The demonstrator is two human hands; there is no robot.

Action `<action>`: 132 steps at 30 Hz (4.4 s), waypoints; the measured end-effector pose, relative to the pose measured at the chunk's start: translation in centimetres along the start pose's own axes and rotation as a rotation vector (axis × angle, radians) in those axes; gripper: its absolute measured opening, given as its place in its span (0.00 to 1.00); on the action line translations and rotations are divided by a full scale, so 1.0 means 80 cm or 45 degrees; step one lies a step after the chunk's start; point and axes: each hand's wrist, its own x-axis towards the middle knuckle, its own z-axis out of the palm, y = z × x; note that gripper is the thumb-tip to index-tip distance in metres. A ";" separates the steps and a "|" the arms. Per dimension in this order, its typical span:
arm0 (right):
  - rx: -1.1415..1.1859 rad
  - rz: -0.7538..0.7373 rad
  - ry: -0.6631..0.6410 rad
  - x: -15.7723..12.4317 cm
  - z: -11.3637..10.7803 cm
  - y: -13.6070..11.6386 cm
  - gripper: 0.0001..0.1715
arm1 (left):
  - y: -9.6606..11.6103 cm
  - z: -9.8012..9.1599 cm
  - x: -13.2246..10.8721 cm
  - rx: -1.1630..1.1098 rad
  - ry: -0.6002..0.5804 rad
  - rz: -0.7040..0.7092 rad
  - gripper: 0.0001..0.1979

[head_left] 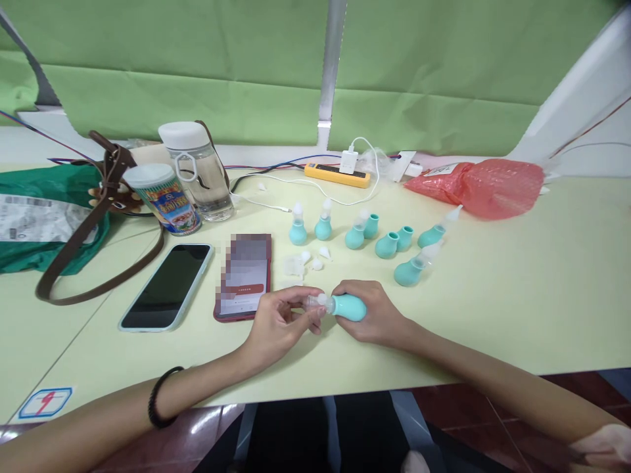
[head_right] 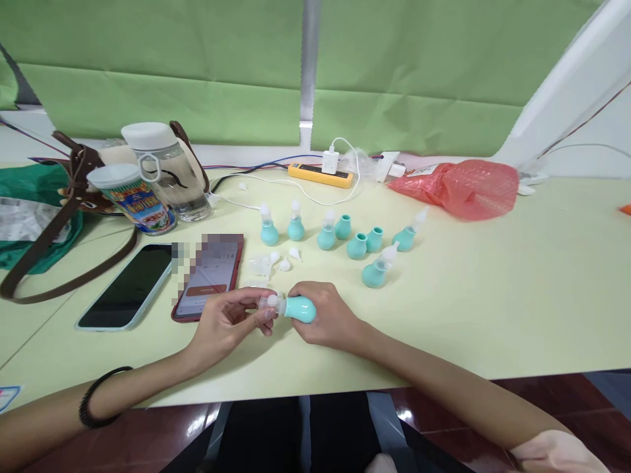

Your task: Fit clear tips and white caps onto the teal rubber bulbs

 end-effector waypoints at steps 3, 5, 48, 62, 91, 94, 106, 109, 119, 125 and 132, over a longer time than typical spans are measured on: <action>0.184 0.168 -0.135 0.002 -0.005 -0.008 0.07 | 0.001 -0.001 -0.001 0.014 -0.030 0.022 0.10; 0.313 0.273 -0.239 0.003 -0.009 -0.012 0.06 | 0.001 -0.002 -0.002 0.041 -0.050 0.042 0.10; -0.125 -0.150 0.027 0.008 -0.034 -0.005 0.09 | 0.001 -0.019 0.013 0.894 0.148 0.987 0.09; -0.431 -0.324 0.025 0.003 -0.030 0.007 0.07 | -0.002 -0.025 0.018 0.778 -0.143 0.649 0.07; -0.474 -0.287 -0.265 0.000 -0.026 0.011 0.06 | -0.006 -0.030 0.019 0.788 -0.401 0.477 0.08; -0.457 -0.286 -0.264 0.000 -0.024 0.013 0.06 | -0.007 -0.029 0.019 0.772 -0.402 0.473 0.07; -0.612 -0.386 -0.100 0.007 -0.034 -0.004 0.12 | -0.017 -0.021 0.017 0.617 -0.058 0.502 0.09; -0.642 -0.421 -0.079 0.011 -0.035 0.002 0.10 | -0.014 -0.021 0.016 0.582 0.001 0.515 0.12; -0.691 -0.032 0.515 0.021 -0.040 0.034 0.06 | -0.011 -0.022 0.018 1.667 0.004 0.856 0.08; -0.632 0.196 0.416 0.022 -0.036 0.043 0.09 | -0.014 -0.017 0.016 2.231 -0.010 0.703 0.12; -0.567 0.297 0.461 0.022 -0.036 0.037 0.24 | -0.020 -0.024 0.021 2.308 -0.065 0.673 0.12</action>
